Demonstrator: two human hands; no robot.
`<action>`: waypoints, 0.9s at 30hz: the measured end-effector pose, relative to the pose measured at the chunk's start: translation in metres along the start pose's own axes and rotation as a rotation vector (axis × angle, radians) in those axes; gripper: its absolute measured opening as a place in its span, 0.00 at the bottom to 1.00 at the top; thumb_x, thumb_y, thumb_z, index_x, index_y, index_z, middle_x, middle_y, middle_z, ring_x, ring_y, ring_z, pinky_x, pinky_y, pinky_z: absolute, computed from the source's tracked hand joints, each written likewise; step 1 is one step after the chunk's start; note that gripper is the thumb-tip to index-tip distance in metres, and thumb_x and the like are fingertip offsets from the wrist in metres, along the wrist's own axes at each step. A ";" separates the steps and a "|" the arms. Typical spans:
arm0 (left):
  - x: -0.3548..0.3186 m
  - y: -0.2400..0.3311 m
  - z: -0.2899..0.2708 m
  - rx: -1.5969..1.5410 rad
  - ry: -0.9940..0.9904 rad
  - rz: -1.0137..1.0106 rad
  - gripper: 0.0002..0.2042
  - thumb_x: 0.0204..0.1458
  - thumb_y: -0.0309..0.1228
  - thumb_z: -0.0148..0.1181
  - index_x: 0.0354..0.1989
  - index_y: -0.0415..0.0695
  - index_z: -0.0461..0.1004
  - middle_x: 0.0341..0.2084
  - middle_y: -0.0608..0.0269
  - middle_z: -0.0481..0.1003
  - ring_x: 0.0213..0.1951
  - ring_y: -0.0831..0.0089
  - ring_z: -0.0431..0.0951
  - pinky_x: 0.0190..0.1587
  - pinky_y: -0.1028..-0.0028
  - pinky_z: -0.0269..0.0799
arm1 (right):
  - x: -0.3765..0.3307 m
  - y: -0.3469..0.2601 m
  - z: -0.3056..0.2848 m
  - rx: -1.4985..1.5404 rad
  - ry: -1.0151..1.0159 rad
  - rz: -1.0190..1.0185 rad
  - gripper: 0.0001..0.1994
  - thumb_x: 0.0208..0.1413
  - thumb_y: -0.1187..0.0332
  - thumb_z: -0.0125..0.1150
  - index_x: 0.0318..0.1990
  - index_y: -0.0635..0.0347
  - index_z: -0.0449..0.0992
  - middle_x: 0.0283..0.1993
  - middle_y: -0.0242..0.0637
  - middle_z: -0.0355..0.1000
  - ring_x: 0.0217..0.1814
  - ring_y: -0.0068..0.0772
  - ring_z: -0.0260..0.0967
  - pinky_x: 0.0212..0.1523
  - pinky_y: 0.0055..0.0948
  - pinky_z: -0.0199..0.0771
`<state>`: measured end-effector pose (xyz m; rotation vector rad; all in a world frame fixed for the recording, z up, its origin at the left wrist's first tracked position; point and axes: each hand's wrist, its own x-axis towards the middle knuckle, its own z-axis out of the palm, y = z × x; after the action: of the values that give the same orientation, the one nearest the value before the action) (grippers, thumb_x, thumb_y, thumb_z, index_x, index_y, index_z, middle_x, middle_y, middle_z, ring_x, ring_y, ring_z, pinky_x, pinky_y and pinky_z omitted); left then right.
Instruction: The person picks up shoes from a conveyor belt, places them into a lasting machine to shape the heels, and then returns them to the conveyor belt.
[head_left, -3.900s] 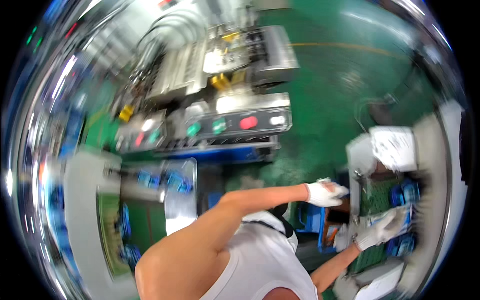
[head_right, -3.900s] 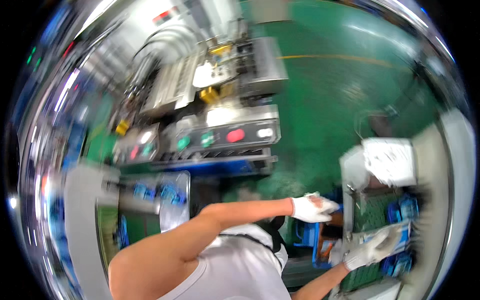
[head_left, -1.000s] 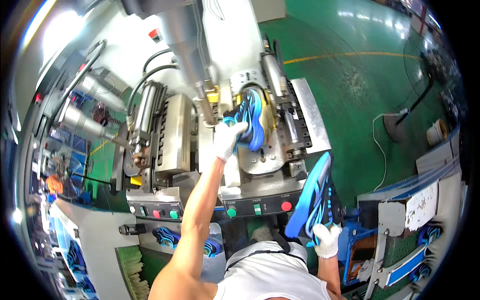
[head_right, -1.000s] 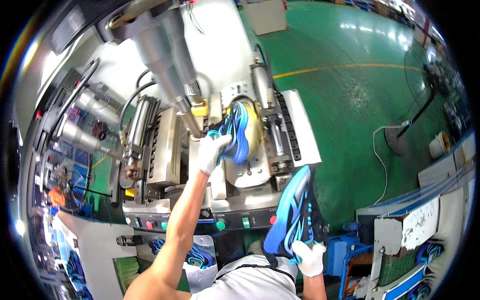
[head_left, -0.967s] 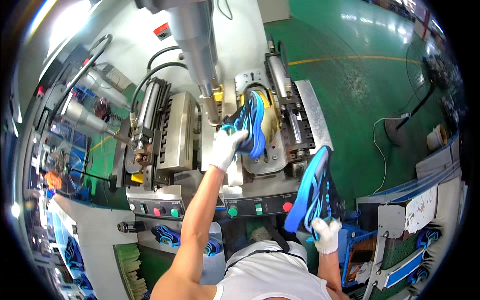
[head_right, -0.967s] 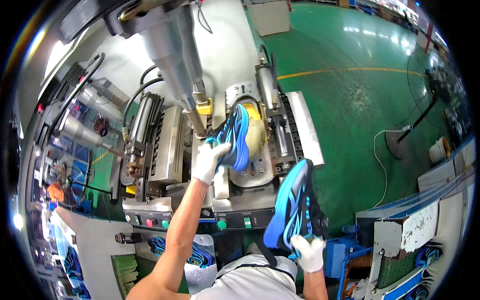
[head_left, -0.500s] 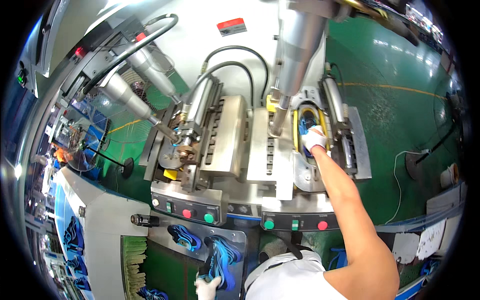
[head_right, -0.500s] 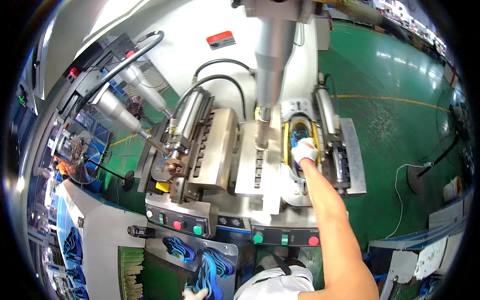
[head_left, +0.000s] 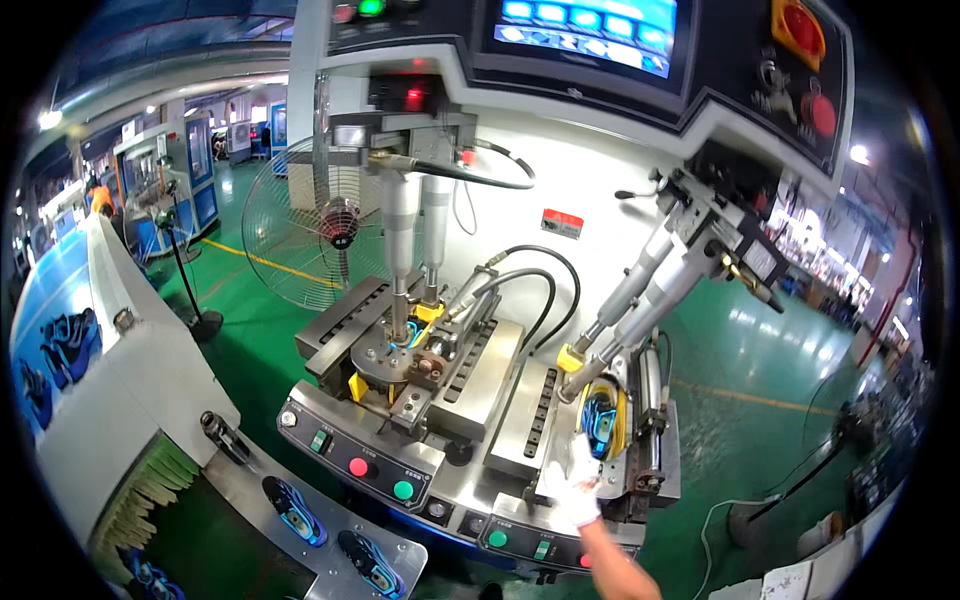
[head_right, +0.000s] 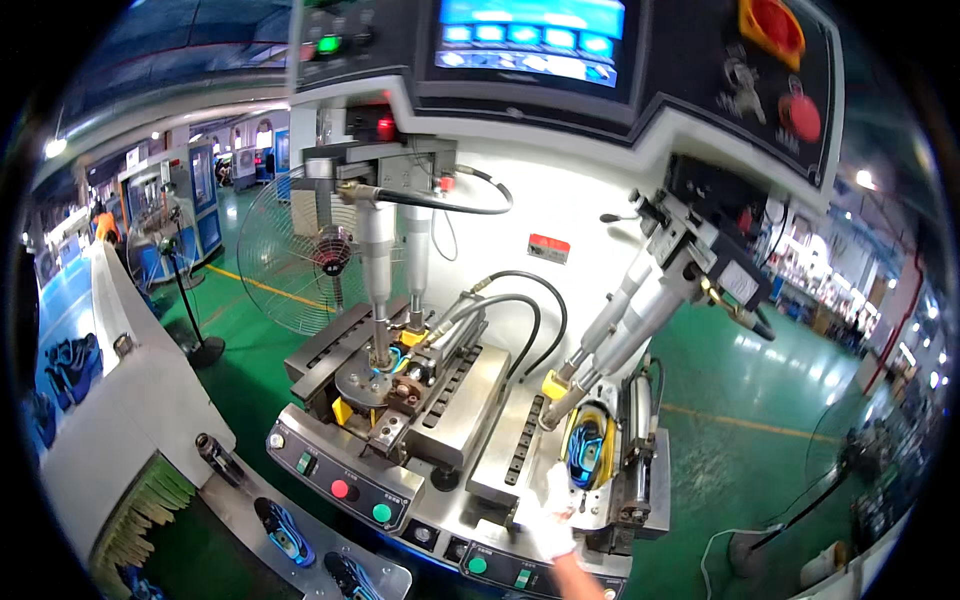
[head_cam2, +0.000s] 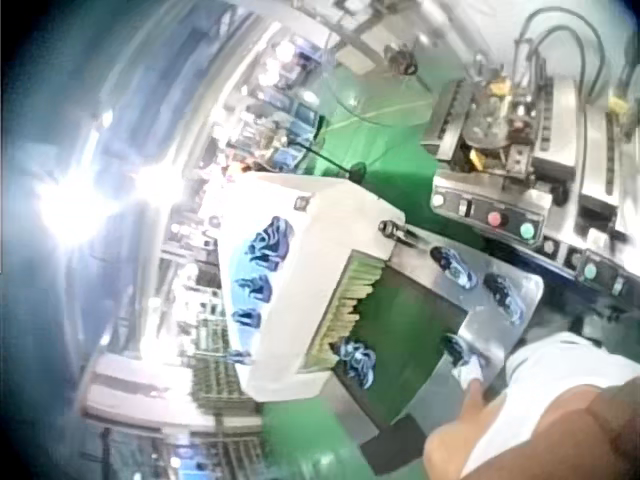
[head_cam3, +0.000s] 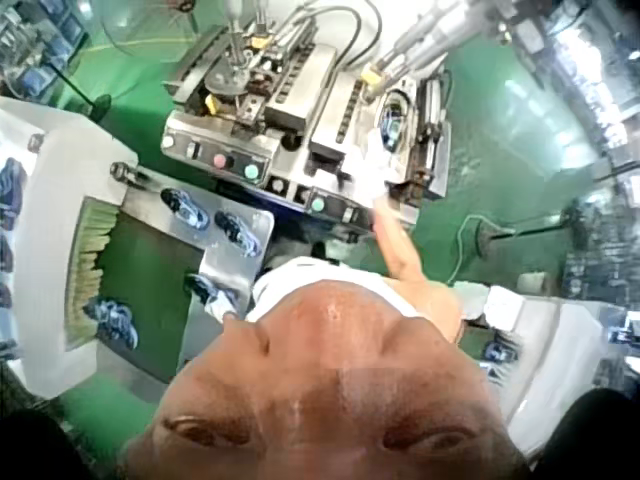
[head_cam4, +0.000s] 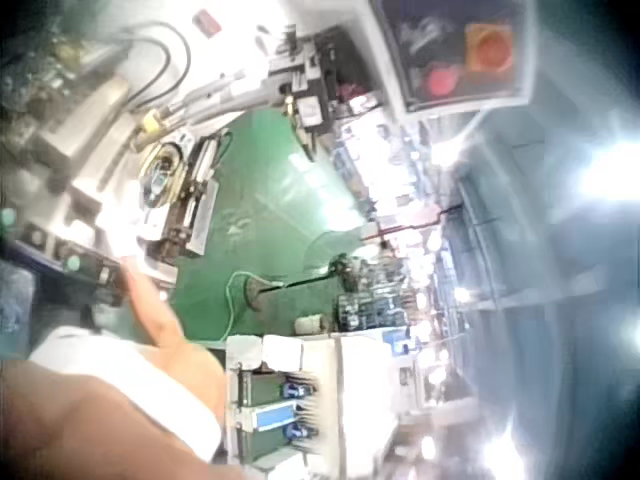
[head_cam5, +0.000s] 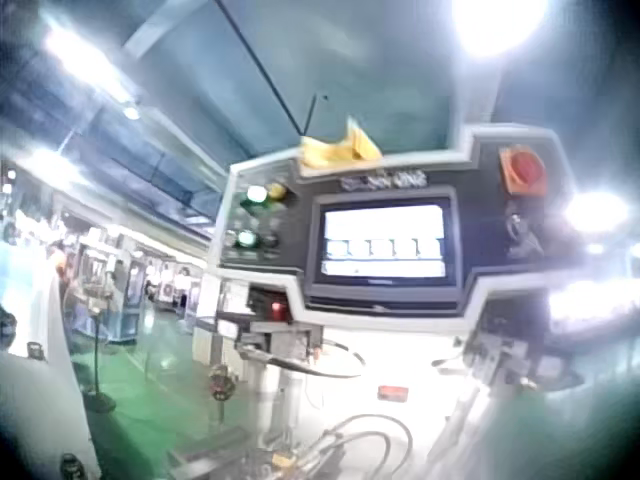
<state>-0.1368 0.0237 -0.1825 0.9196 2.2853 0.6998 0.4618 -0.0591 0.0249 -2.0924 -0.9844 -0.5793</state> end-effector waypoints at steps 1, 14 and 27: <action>-0.043 0.070 -0.042 -0.054 -0.163 -0.160 0.20 0.52 0.44 0.70 0.32 0.35 0.81 0.23 0.53 0.80 0.25 0.64 0.81 0.27 0.61 0.75 | -0.027 -0.077 -0.022 0.068 -0.166 0.137 0.45 0.51 0.58 0.69 0.72 0.74 0.55 0.71 0.69 0.58 0.73 0.67 0.58 0.73 0.49 0.58; 0.033 -0.008 -0.076 0.234 -0.387 -0.087 0.35 0.46 0.49 0.76 0.52 0.30 0.75 0.45 0.41 0.80 0.46 0.48 0.81 0.50 0.56 0.78 | -0.183 -0.267 0.114 -0.032 -0.822 -0.305 0.48 0.46 0.47 0.74 0.69 0.68 0.62 0.71 0.61 0.56 0.75 0.61 0.53 0.74 0.49 0.53; 0.116 0.010 -0.154 -0.064 -0.443 -0.160 0.37 0.45 0.49 0.77 0.53 0.27 0.75 0.49 0.41 0.79 0.46 0.57 0.81 0.49 0.60 0.78 | -0.255 -0.302 0.208 -0.194 -1.078 0.253 0.39 0.45 0.44 0.71 0.59 0.63 0.72 0.46 0.52 0.79 0.50 0.55 0.78 0.52 0.45 0.78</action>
<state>-0.3052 0.0770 -0.1045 0.7623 1.9052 0.4439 0.0857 0.1160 -0.1412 -2.6662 -1.1894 0.7065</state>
